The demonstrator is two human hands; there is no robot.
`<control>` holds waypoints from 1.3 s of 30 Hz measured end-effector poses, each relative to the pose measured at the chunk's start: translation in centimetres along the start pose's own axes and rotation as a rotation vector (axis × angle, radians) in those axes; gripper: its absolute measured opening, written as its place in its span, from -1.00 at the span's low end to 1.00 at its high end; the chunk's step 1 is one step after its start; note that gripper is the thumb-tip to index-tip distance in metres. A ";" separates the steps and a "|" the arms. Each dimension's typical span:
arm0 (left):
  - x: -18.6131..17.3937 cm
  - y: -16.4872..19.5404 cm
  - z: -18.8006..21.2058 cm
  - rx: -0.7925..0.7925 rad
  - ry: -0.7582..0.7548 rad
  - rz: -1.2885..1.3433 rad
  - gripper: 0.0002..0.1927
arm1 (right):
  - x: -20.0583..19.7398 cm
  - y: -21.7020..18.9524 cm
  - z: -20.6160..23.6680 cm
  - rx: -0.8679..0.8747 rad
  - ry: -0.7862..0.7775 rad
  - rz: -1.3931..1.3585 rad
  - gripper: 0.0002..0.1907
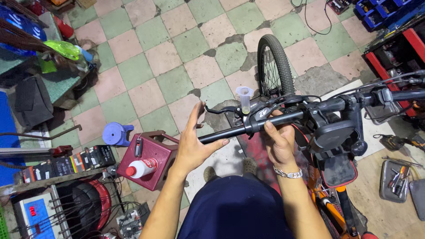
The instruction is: The person bleeds a bicycle hydraulic brake system by attaching a funnel to the lever, pouring in fluid from a bottle, and manipulating the lever and internal components using a multi-tool.
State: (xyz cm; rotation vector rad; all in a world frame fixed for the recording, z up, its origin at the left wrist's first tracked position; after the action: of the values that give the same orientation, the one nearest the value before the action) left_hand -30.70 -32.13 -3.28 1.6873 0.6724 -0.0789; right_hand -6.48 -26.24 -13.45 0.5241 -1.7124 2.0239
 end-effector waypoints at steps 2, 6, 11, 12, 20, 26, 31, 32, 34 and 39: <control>0.0 -0.1 -0.1 0.003 0.011 -0.001 0.23 | 0.5 -0.3 0.1 -0.007 -0.016 -0.017 -0.53; -0.4 -0.3 0.0 -0.027 0.049 -0.027 0.16 | 0.8 -0.7 0.2 -0.008 0.011 0.004 -0.46; -1.0 -0.2 0.5 -0.052 0.148 -0.095 -0.08 | 1.3 -1.0 0.2 -0.004 -0.021 -0.011 -0.50; -1.1 -0.3 0.8 -0.060 0.169 -0.107 -0.14 | 1.5 -1.0 0.2 -0.001 -0.037 -0.022 -0.52; -0.8 -1.3 1.6 -0.174 0.156 -0.114 -0.23 | 1.5 -1.0 0.1 -0.011 -0.029 0.000 -0.58; -0.3 -0.3 0.2 -0.033 0.081 -0.003 0.27 | 1.7 -1.0 0.0 0.002 -0.023 -0.020 -0.62; 0.4 -0.7 0.0 -0.035 0.008 0.070 0.26 | 1.4 -1.0 -0.1 0.003 0.002 0.006 -0.63; 0.4 -0.7 -0.1 -0.027 0.000 0.072 0.27 | 1.5 -1.0 0.0 -0.006 -0.018 -0.005 -0.65; 0.3 -0.5 -0.3 -0.014 0.010 0.058 0.25 | 1.6 -1.1 -0.1 -0.016 -0.037 -0.018 -0.67; -0.6 -0.3 0.3 -0.038 0.133 -0.036 0.06 | 1.2 -0.9 -0.1 -0.001 -0.019 0.005 -0.62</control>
State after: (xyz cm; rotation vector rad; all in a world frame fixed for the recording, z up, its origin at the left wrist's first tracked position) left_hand -31.25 -32.59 -3.33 1.6546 0.7992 0.0212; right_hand -7.04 -25.88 -12.08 0.5409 -1.7269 2.0278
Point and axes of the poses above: each hand's wrist, its own z-axis away from the middle knuckle, its own x-axis out of the palm, y = z × x, the point moved 10 cm from there along -z, towards the middle knuckle, and after that the axes turned 12 degrees about y, right-handed, at the moved point
